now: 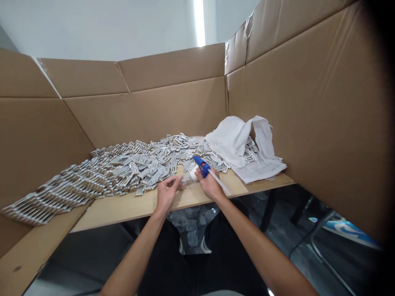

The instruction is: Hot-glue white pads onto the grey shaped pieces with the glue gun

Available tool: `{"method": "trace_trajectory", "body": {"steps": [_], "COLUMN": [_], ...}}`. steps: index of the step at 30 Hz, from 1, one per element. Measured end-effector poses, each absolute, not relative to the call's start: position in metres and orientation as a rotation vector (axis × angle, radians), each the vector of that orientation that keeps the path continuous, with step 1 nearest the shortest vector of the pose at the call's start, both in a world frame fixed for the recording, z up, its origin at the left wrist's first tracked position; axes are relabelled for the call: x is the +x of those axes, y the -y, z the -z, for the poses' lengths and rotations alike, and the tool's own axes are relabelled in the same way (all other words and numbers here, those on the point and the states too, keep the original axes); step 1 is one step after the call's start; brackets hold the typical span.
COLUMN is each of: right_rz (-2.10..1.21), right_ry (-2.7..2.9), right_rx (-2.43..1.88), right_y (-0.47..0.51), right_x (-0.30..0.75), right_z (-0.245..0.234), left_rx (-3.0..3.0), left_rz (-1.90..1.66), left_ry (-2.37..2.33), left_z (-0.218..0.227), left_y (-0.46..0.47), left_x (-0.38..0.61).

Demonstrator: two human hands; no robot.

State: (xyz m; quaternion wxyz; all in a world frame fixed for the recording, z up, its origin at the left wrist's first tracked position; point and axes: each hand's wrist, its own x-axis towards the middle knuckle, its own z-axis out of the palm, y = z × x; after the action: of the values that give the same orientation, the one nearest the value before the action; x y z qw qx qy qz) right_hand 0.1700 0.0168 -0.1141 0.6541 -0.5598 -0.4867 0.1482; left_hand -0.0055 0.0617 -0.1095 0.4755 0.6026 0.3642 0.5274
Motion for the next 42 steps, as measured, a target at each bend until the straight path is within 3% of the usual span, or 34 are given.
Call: {"method": "trace_trajectory", "body": {"steps": [10,42], "right_rz": [-0.490,-0.146], "right_ry": [1.278,1.531], "right_rx": [-1.063,-1.372], "right_y": [-0.0094,-0.0096], "right_x": [0.1666,0.1607], "right_z": [0.1082,0.1068], "left_rx": [1.609,1.578], "left_rz": [-1.247,-1.247], "left_ry": [-0.786,-0.760], "left_z": [0.1138,0.1117], "left_y": [-0.0616,-0.0544], "left_x": [-0.0086,-0.0029]}}
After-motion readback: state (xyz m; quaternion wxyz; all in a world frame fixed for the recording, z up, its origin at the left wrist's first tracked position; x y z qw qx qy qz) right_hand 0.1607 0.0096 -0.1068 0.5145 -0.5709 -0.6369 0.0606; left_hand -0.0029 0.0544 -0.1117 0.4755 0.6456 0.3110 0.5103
